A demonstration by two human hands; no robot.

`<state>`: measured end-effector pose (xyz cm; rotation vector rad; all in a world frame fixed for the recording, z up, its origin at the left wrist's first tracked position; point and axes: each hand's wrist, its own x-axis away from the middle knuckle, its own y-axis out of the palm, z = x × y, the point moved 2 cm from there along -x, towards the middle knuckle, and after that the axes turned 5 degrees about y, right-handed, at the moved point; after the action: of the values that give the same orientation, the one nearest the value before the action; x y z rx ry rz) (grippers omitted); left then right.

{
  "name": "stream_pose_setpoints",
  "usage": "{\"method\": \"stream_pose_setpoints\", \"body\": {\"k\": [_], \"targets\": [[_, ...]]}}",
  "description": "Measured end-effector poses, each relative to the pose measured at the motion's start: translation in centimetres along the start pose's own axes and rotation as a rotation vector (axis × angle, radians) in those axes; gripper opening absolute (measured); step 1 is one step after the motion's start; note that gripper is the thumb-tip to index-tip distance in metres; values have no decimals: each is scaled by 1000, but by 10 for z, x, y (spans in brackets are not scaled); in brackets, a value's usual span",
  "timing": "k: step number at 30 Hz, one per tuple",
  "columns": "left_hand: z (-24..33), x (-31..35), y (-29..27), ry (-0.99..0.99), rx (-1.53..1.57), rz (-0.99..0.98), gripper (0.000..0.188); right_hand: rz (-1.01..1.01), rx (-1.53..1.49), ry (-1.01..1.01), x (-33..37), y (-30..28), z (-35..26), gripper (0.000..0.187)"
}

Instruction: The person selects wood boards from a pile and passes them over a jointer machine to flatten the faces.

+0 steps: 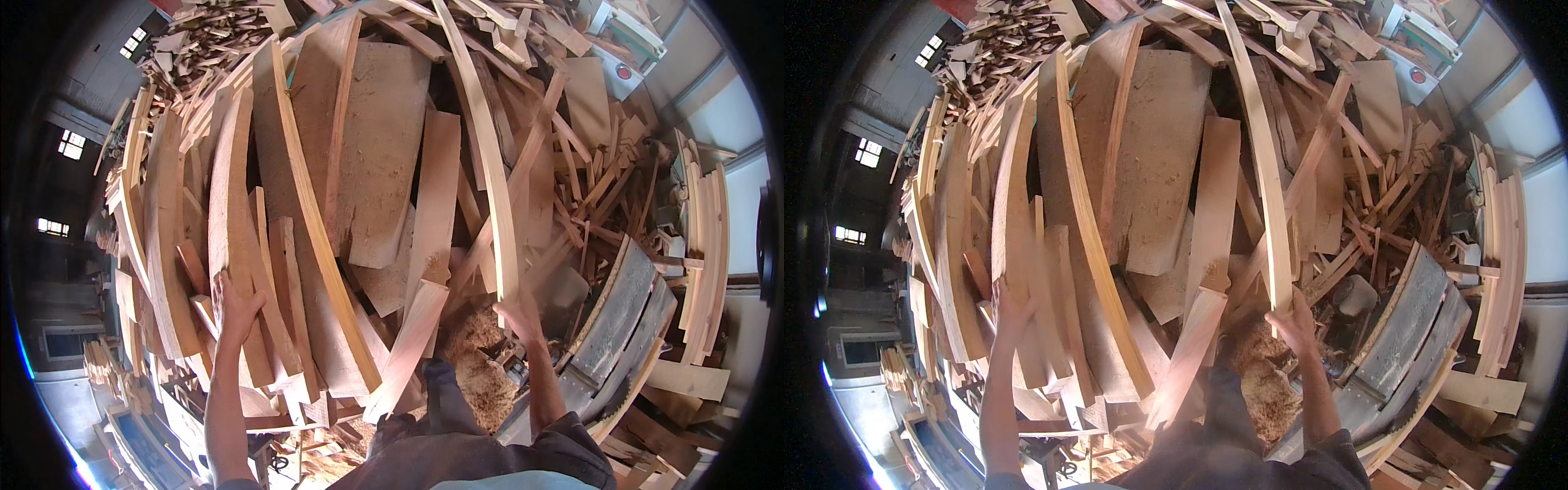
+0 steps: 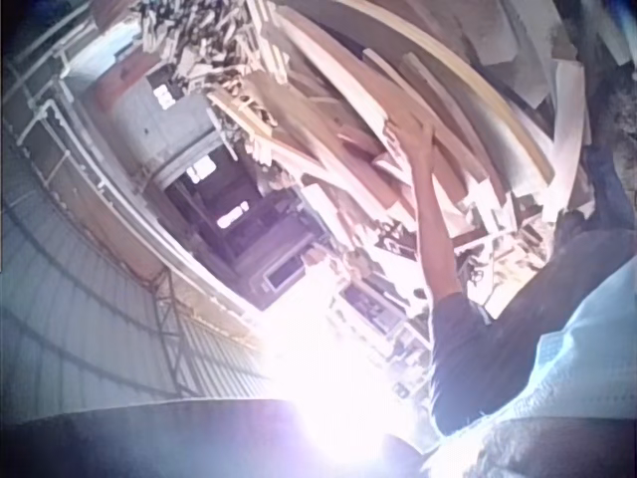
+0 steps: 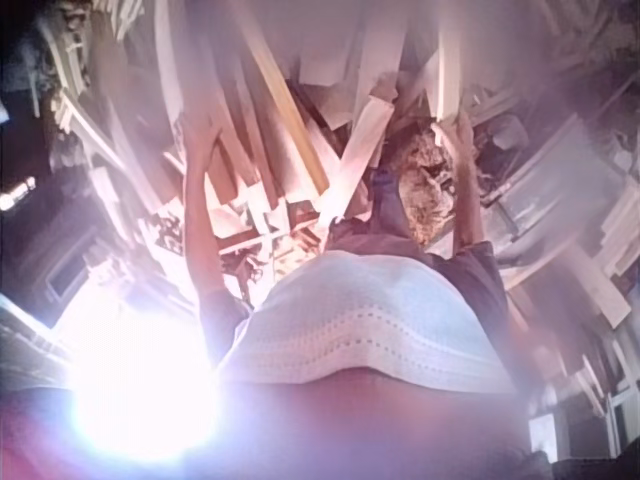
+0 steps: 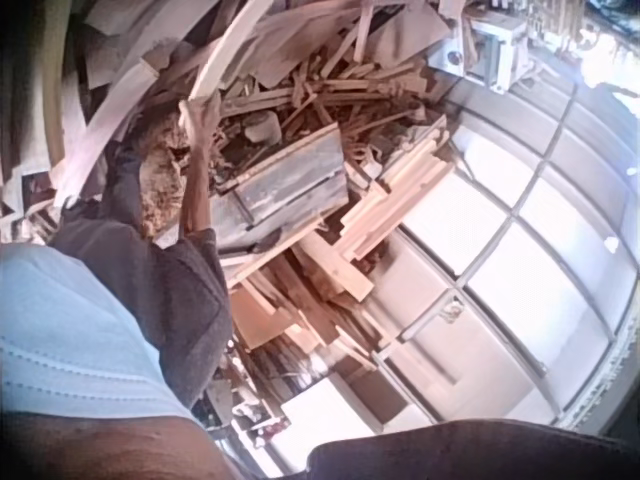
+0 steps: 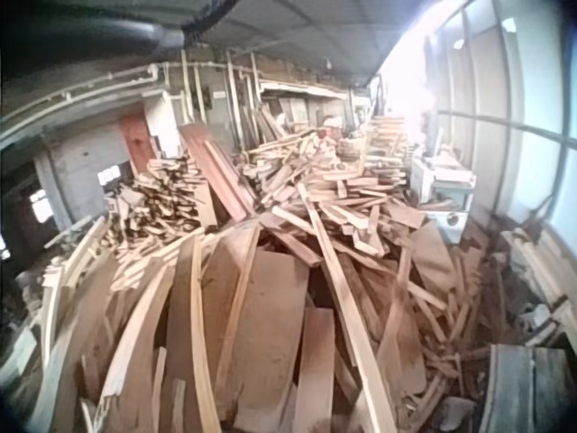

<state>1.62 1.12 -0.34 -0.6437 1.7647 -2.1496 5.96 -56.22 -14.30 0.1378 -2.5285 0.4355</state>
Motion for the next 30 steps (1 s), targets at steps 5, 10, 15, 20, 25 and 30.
{"method": "stream_pose_setpoints", "body": {"k": [5,10,15,20,25,30], "targets": [[7,2,-6,23,27,19,108,-147,-344,-35,29,26,-86,88],[11,-4,-10,96,78,37,97,-183,-613,-150,-34,119,-145,43],[-8,1,4,123,96,101,86,-251,-452,-193,-58,139,-153,66],[-13,-8,8,112,116,79,92,313,-676,87,-163,106,58,46],[1,-4,10,-13,371,2,87,703,73,24,-236,89,168,60],[5,-7,7,-52,269,-11,87,524,-284,-26,-299,65,141,88]]}}
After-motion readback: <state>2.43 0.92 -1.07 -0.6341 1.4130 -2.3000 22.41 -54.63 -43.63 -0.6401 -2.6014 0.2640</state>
